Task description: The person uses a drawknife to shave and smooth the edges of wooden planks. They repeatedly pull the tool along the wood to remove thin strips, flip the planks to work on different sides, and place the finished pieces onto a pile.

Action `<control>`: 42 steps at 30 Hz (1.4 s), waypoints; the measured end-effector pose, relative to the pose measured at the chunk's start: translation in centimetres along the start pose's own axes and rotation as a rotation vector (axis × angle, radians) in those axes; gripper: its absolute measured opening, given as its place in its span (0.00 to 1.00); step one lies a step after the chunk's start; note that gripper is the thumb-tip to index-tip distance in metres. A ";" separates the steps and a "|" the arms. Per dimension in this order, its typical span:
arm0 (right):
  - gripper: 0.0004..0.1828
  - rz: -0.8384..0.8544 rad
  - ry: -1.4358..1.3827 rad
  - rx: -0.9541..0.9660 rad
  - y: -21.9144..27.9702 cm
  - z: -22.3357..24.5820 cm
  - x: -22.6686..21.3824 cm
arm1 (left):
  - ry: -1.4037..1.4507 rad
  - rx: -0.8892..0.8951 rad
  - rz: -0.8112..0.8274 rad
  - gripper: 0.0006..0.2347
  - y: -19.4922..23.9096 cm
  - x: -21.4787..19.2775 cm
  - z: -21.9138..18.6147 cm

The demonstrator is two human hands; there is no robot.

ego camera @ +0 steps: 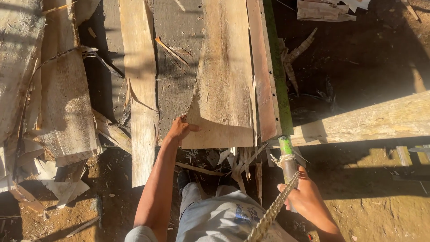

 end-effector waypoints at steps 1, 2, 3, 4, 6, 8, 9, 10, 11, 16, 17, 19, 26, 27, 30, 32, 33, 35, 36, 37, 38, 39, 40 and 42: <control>0.26 0.002 -0.004 0.011 0.6 0.5 -0.7 | -0.009 -0.005 0.005 0.36 -0.5 0.1 0.3; 0.25 -0.044 -0.007 -0.078 1.1 1.2 -1.5 | 0.066 -0.031 -0.023 0.41 -1.1 0.1 0.6; 0.24 -0.093 -0.011 -0.166 1.6 1.9 -2.3 | 0.140 -0.056 -0.052 0.47 -1.8 0.1 0.8; 0.24 -0.089 -0.017 -0.148 1.4 1.7 -1.5 | 0.125 -0.066 -0.046 0.47 -2.2 0.0 1.3; 0.29 -0.145 -0.017 -0.062 1.1 1.4 0.0 | 0.049 0.023 -0.018 0.43 -3.2 -0.2 2.3; 0.29 -0.148 -0.054 -0.138 -7.1 -7.2 7.6 | 0.035 -0.020 -0.025 0.45 -2.3 -0.1 1.9; 0.28 -0.155 -0.090 -0.227 -10.1 -12.2 10.8 | 0.031 -0.053 -0.037 0.46 -2.2 -0.1 1.3; 0.28 -0.148 -0.088 -0.230 -11.2 -11.7 12.3 | 0.033 -0.056 -0.043 0.46 -1.1 -0.3 -0.2; 0.26 -0.080 -0.121 -0.142 -12.4 -11.4 13.9 | -0.005 -0.085 -0.051 0.44 0.1 -0.5 -1.6; 0.25 -0.004 -0.254 -0.019 -12.6 -14.0 15.0 | 0.027 -0.085 -0.076 0.46 -3.5 -1.3 3.4; 0.24 -0.089 -0.198 -0.212 -12.5 -14.7 14.1 | -0.020 -0.058 -0.067 0.39 -2.6 -2.3 2.9; 0.23 -0.188 -0.145 -0.411 -10.7 -12.6 11.8 | -0.065 -0.014 -0.052 0.32 -1.2 -4.2 2.9; 0.28 -0.108 -0.122 -0.110 -5.3 -6.4 6.2 | -0.630 0.223 -0.475 0.36 8.8 -5.7 1.7; 0.27 -0.112 -0.117 -0.112 -4.8 -5.9 5.8 | -0.755 0.388 -0.701 0.42 10.3 -4.8 0.5; 0.26 -0.117 -0.117 -0.099 -4.0 -5.3 5.5 | -0.808 0.413 -0.395 0.47 13.8 3.7 -1.8; 0.26 -0.105 -0.141 -0.116 -3.7 -5.0 5.2 | -0.854 0.491 -0.366 0.48 12.7 7.9 -1.0; 0.26 -0.094 -0.162 -0.125 -3.7 -4.8 5.1 | -0.901 0.565 -0.326 0.49 12.0 10.2 -0.8; 0.26 -0.083 -0.184 -0.120 -3.2 -4.3 4.9 | -0.937 0.520 -0.308 0.50 11.2 11.4 -2.6; 0.26 -0.072 -0.195 -0.104 -3.0 -4.2 4.6 | -0.969 0.465 -0.278 0.51 10.9 12.4 -3.4; 0.26 -0.075 -0.197 -0.115 -3.0 -3.8 4.2 | -0.964 0.472 -0.287 0.51 10.4 12.5 -4.2; 0.24 -0.072 -0.192 -0.103 -2.7 -3.6 4.0 | -1.023 0.427 -0.278 0.49 10.1 12.6 -4.6; 0.23 -0.069 -0.186 -0.091 -2.5 -3.5 3.8 | -1.082 0.382 -0.268 0.47 9.7 12.8 -4.9; 0.23 -0.071 -0.188 -0.090 -2.4 -3.3 3.5 | -1.083 0.384 -0.268 0.47 8.5 13.2 -4.0; 0.24 -0.059 -0.184 -0.079 -2.2 -3.0 3.0 | -1.123 0.380 -0.272 0.43 6.0 13.8 -2.0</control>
Point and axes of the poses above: each hand's wrist, its own y-axis away from the middle knuckle, its own x-axis out of the palm, z = x × y, the point moved 2 cm from there along -y, towards the middle knuckle, and after that the axes turned 15 degrees about -z, right-handed, at the moved point
